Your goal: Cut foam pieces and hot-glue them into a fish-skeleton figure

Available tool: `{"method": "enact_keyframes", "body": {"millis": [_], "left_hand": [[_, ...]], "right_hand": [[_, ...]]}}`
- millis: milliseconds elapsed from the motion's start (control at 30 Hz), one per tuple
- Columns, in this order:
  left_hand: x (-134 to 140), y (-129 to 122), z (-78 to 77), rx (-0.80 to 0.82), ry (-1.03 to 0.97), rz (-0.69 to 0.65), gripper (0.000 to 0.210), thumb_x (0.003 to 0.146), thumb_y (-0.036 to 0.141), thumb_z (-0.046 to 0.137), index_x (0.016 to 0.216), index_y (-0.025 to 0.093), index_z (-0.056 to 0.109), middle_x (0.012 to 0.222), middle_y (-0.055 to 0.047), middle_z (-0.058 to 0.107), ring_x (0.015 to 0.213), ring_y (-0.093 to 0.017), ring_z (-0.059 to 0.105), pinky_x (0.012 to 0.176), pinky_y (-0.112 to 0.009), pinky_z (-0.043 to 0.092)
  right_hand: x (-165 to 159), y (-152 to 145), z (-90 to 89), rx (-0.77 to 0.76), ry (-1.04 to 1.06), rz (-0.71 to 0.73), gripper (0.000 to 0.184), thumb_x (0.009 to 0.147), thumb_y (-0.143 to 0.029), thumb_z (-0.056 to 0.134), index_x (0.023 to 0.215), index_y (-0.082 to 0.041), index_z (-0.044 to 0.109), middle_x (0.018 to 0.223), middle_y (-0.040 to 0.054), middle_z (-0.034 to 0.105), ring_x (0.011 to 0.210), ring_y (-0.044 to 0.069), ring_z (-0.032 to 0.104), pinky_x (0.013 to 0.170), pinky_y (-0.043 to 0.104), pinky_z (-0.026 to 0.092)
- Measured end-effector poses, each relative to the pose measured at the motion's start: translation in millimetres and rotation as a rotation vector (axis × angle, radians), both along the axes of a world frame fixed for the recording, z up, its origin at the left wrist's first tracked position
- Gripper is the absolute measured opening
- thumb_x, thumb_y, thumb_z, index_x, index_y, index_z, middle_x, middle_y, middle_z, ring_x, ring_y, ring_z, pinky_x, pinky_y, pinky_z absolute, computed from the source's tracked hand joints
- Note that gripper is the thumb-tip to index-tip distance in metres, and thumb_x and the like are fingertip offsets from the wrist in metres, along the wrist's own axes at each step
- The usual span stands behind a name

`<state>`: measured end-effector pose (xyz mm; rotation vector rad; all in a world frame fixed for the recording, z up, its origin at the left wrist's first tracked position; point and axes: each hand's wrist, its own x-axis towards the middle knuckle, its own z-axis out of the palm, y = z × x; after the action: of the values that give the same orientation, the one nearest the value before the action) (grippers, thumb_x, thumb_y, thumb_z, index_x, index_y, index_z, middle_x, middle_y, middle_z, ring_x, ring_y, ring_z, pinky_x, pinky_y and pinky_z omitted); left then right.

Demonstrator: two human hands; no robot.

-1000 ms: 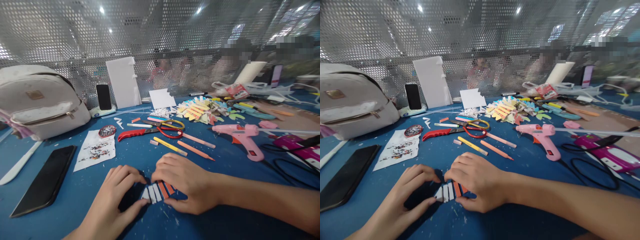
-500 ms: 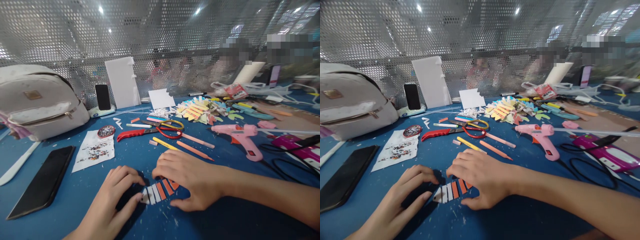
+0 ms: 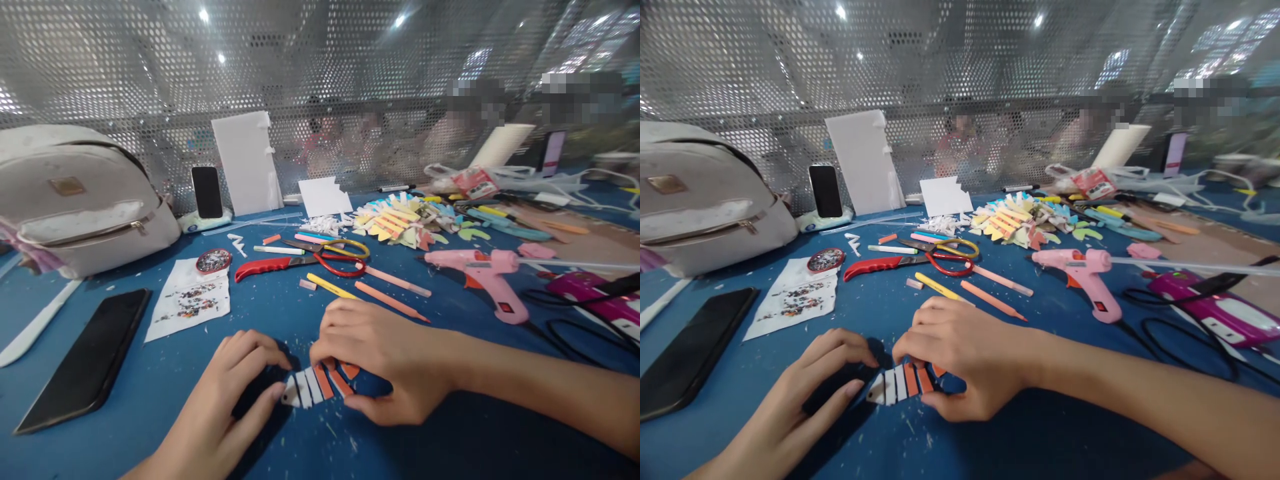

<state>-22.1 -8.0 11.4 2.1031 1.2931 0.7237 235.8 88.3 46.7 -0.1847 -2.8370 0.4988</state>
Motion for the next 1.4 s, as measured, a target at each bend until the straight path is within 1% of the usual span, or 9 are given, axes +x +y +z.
{"method": "enact_keyframes", "body": {"millis": [233, 400, 600, 667, 833, 967, 1067, 1167, 1400], "left_hand": [[0.1, -0.2, 0.1, -0.015, -0.018, -0.002, 0.018, 0.104, 0.029, 0.043, 0.111, 0.031, 0.059, 0.115, -0.003, 0.060, 0.111, -0.022, 0.055, 0.097, -0.037, 0.043], [0.7, 0.2, 2.1, 0.003, -0.015, -0.012, 0.018, 0.104, 0.028, 0.043, 0.110, 0.030, 0.060, 0.114, -0.004, 0.061, 0.109, -0.022, 0.057, 0.095, -0.036, 0.045], [0.1, -0.7, -0.4, -0.001, -0.007, 0.000, 0.019, 0.104, 0.028, 0.042, 0.111, 0.029, 0.060, 0.116, -0.005, 0.062, 0.111, -0.023, 0.057, 0.097, -0.037, 0.046], [-0.5, -0.6, -0.9, 0.005, 0.004, 0.003, 0.019, 0.104, 0.027, 0.043, 0.111, 0.030, 0.060, 0.116, -0.005, 0.062, 0.111, -0.022, 0.058, 0.098, -0.037, 0.046], [-0.8, 0.1, -1.1, 0.016, 0.016, 0.007, 0.019, 0.104, 0.028, 0.043, 0.112, 0.031, 0.060, 0.115, -0.003, 0.062, 0.110, -0.022, 0.059, 0.098, -0.038, 0.046], [0.3, 0.7, -1.4, 0.031, 0.007, 0.008, 0.019, 0.103, 0.027, 0.043, 0.111, 0.029, 0.061, 0.114, -0.005, 0.063, 0.108, -0.023, 0.059, 0.096, -0.037, 0.048], [1.1, 0.8, -1.0, 0.040, -0.006, 0.014, 0.020, 0.103, 0.026, 0.043, 0.109, 0.028, 0.062, 0.112, -0.006, 0.063, 0.108, -0.023, 0.059, 0.095, -0.036, 0.048], [0.9, 0.7, -0.5, 0.041, -0.005, 0.017, 0.020, 0.103, 0.027, 0.043, 0.109, 0.029, 0.062, 0.113, -0.005, 0.063, 0.108, -0.022, 0.059, 0.094, -0.036, 0.048], [1.5, -0.3, 1.3, 0.017, -0.009, 0.009, 0.019, 0.103, 0.026, 0.043, 0.109, 0.029, 0.061, 0.113, -0.004, 0.062, 0.109, -0.022, 0.058, 0.094, -0.035, 0.047]], "right_hand": [[-2.3, 1.2, 1.6, -0.010, 0.030, 0.056, 0.023, 0.084, -0.016, 0.057, 0.107, -0.019, 0.058, 0.084, 0.0024, 0.063, 0.082, 0.020, 0.052, 0.087, 0.035, 0.041], [-2.6, 3.7, -4.4, 0.010, 0.058, -0.041, 0.017, 0.095, -0.019, 0.049, 0.108, -0.018, 0.059, 0.089, 0.0058, 0.066, 0.085, 0.021, 0.052, 0.084, 0.036, 0.041], [-1.4, 7.2, -8.9, 0.014, 0.023, -0.119, 0.017, 0.099, -0.023, 0.052, 0.112, -0.016, 0.061, 0.101, 0.0080, 0.068, 0.094, 0.021, 0.056, 0.087, 0.036, 0.040], [-0.6, 7.4, -9.9, 0.017, 0.023, -0.112, 0.019, 0.099, -0.028, 0.055, 0.113, -0.016, 0.061, 0.103, 0.0083, 0.068, 0.096, 0.022, 0.057, 0.089, 0.037, 0.041], [-1.3, 4.1, -14.2, 0.011, 0.002, -0.048, 0.042, 0.089, -0.043, 0.071, 0.119, -0.015, 0.060, 0.111, 0.0102, 0.068, 0.103, 0.024, 0.056, 0.094, 0.039, 0.041], [-4.6, -2.1, -12.7, 0.020, 0.029, -0.036, 0.026, 0.094, -0.031, 0.065, 0.114, -0.015, 0.061, 0.110, 0.0099, 0.069, 0.101, 0.022, 0.057, 0.092, 0.036, 0.041], [-6.0, -5.4, -7.9, -0.017, 0.085, -0.068, 0.016, 0.093, -0.023, 0.059, 0.107, -0.016, 0.062, 0.099, 0.0074, 0.069, 0.093, 0.021, 0.057, 0.088, 0.034, 0.042], [-6.2, -5.6, -5.9, -0.038, 0.099, -0.075, 0.015, 0.092, -0.020, 0.056, 0.104, -0.016, 0.063, 0.089, 0.0049, 0.066, 0.087, 0.020, 0.056, 0.084, 0.033, 0.041], [-7.9, -3.7, -10.3, 0.015, 0.104, -0.104, 0.016, 0.098, -0.017, 0.047, 0.102, -0.018, 0.063, 0.089, 0.0051, 0.067, 0.085, 0.019, 0.054, 0.084, 0.032, 0.041]]}}
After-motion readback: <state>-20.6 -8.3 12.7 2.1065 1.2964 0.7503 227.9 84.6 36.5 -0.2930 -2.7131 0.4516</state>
